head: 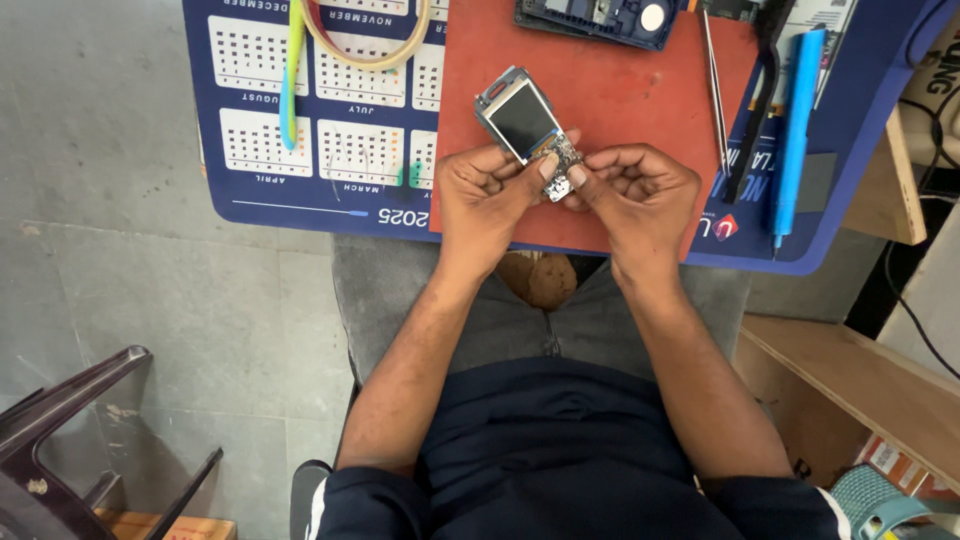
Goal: The person assembles a small electronic device by inserting a circuit board into a plastic housing, attaching a keypad, and securing the back cover. They handle the device components, a small white paper, and a black plastic frame during the process.
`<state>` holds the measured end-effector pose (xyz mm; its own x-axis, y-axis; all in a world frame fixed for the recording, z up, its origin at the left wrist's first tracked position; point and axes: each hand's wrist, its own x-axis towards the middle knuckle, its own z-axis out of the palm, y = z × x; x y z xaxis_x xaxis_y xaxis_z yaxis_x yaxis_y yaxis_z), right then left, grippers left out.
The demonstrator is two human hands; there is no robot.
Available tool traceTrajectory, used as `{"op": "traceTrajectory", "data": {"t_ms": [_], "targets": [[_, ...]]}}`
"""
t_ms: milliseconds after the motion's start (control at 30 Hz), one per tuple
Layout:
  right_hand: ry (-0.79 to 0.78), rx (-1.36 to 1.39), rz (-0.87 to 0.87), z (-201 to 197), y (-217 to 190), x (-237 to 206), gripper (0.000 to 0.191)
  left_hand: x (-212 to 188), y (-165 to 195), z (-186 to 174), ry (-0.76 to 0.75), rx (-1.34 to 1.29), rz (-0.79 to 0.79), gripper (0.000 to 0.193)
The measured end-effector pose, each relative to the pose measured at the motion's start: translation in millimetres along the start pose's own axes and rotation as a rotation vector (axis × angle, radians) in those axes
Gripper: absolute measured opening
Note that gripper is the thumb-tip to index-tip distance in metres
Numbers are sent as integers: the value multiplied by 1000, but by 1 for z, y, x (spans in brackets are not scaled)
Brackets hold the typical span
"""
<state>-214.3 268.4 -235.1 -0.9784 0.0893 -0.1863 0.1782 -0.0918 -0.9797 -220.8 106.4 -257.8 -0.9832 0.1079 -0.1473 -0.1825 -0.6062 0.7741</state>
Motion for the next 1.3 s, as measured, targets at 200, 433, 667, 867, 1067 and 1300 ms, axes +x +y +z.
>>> {"op": "traceTrajectory", "data": {"t_ms": [200,433,667,867,1067,1300], "targets": [[-5,-27,-7,-1,0,1,10,0,0,0,2,-20,-20,18],[-11,-32,-18,0,0,1,11,0,3,1,9,-51,-40,18],[10,-112,-49,3,3,-2,11,2,5,1,28,-39,-46,18],[-8,-82,-56,1,5,-2,14,3,6,0,32,-80,-65,19],[-100,-100,-101,-1,6,1,29,1,1,0,30,-17,-27,19],[-107,-135,-25,4,6,4,31,0,-3,0,19,23,-9,16]]}}
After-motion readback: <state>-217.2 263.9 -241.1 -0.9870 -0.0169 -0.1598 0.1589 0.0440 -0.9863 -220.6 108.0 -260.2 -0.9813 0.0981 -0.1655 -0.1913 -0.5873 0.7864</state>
